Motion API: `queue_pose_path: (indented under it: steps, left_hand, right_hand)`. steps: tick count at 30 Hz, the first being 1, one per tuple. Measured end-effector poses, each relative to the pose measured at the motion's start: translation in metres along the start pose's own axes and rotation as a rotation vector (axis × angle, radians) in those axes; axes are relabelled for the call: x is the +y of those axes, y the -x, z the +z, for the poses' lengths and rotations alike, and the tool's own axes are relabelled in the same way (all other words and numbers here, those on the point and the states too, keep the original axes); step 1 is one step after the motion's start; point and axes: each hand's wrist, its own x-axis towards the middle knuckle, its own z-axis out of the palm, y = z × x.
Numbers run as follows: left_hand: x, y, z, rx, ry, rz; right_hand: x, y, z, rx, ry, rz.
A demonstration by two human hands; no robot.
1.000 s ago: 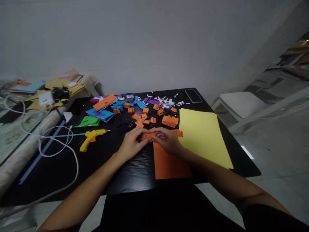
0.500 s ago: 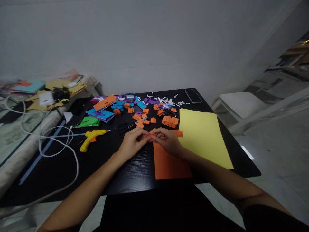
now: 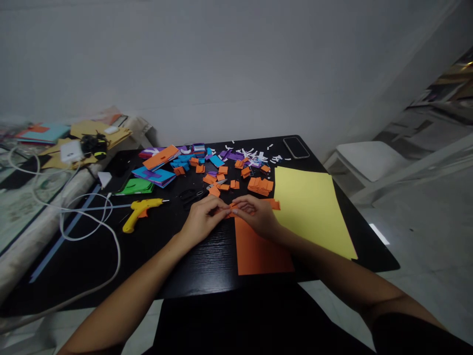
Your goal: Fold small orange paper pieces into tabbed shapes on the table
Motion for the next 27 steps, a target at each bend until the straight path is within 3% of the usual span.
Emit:
queue_pose_path:
  steps: [16, 27]
  left_hand:
    - [0.0017, 0.0004, -0.0006, 0.011, 0.015, 0.02]
    - [0.0022, 0.0006, -0.0006, 0.011, 0.017, 0.008]
  right_hand:
    - [-0.002, -0.0016, 0.0015, 0.043, -0.242, 0.114]
    - [0.0013, -0.0022, 0.0009, 0.016, -0.265, 0.093]
